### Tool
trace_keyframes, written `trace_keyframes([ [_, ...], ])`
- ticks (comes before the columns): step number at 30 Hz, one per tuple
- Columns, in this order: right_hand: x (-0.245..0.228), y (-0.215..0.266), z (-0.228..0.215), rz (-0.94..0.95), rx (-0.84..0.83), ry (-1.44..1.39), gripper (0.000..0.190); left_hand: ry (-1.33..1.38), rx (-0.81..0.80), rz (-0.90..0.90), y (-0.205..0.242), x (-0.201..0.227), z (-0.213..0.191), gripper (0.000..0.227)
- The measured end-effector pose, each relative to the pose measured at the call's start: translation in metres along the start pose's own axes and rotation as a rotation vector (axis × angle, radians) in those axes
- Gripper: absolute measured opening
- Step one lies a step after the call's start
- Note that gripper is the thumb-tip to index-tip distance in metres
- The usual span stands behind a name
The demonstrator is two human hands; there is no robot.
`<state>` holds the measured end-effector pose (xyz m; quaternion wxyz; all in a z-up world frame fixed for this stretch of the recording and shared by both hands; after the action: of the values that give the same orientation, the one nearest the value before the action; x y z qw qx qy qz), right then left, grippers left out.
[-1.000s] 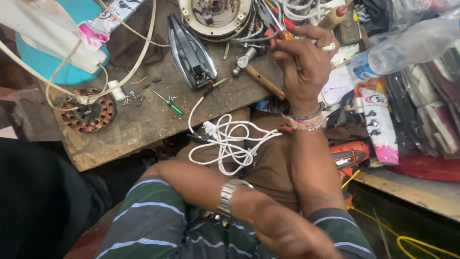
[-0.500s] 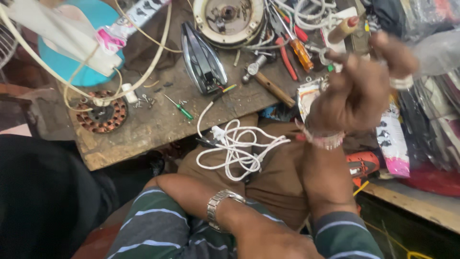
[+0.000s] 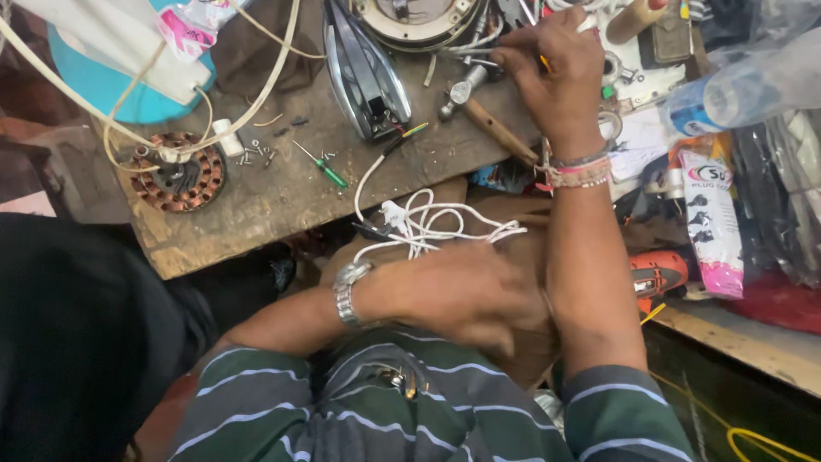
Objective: The person is repairing an electric iron by manipulating its internal wiring. They use a hammer to tap components inside the open casing and adjust the wires with their hands. The task involves repeated hammering and manual adjustment of the internal parts.
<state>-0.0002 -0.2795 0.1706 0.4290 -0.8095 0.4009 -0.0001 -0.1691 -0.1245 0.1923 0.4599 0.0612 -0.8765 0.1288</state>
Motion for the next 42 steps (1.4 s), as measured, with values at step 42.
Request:
trace_keyframes([
  [42, -0.017, 0.028, 0.099, 0.166, -0.532, -0.13, 0.019, -0.171, 1.264, -0.707, 0.071, -0.182, -0.065, 0.009],
])
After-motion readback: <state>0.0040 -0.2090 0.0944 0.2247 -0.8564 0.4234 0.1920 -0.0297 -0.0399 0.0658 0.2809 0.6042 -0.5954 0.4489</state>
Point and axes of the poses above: each hand's wrist, its own y-axis away from the middle knuckle, its own z-axis out of the palm, x = y × z, the point moved 7 cm from there along -y, towards the middle knuckle, and after that the axes turned 12 degrees about -z, right-handed, at the moved point
